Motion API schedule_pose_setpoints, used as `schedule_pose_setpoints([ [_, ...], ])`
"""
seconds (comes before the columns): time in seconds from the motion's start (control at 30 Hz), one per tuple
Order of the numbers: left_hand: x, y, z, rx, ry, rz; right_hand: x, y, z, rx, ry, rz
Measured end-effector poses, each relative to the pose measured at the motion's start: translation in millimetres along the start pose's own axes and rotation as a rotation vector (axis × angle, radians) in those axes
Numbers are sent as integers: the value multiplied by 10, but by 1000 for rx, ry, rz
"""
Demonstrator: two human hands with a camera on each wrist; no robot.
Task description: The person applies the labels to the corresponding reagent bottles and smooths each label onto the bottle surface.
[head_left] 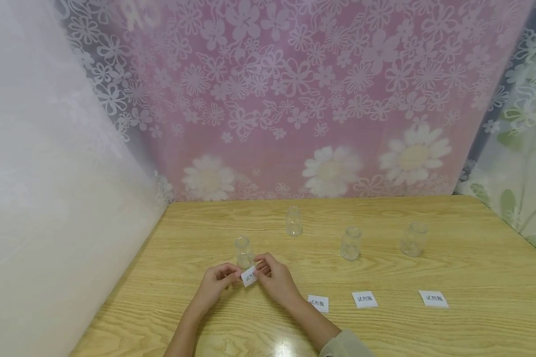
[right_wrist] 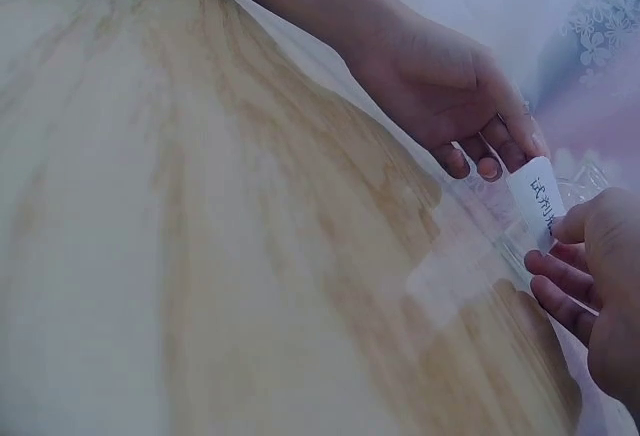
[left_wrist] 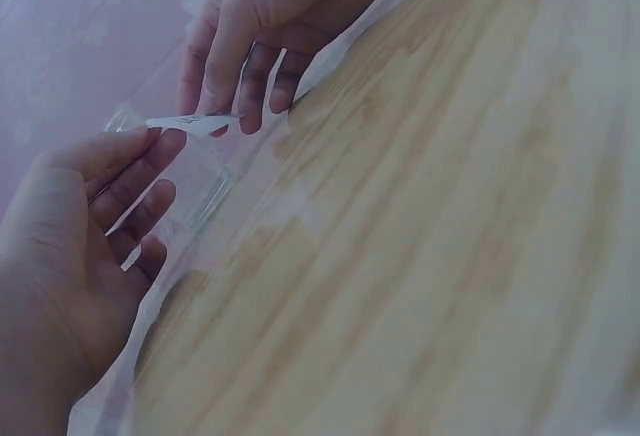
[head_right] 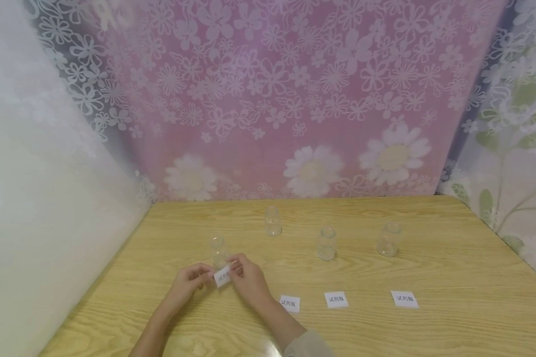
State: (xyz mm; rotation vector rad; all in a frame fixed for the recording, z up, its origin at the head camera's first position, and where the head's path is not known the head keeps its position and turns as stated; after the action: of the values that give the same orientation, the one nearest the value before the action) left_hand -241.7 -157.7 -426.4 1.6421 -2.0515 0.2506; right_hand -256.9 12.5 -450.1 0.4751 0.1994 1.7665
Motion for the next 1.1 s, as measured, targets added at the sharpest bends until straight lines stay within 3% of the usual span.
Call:
schedule_pose_setpoints([
  [0.4, 0, -16, -15, -55, -6, 34, -34, -40, 25, 4, 43, 97],
  [0.67, -66, 73, 313, -70, -8, 91, -60, -44, 23, -4, 66, 132],
  [0.83, -83, 80, 340, -68, -24, 124, -68, -35, 20, 26, 78, 143],
  [1.1, -89, 83, 331, -72, -33, 126, -60, -22, 47, 56, 69, 128],
])
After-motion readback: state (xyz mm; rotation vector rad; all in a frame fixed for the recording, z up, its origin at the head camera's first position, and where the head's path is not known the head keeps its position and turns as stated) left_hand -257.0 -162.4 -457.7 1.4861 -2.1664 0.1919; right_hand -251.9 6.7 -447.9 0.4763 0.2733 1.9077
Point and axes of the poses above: each hand's wrist, its own y-axis towards the middle knuckle, its own x-axis out of the back of the hand, z = x × y, the point moved 3 cm from there along y, towards the middle knuckle, and after that the axes turned 14 degrees about y, right-handed, at the moved point
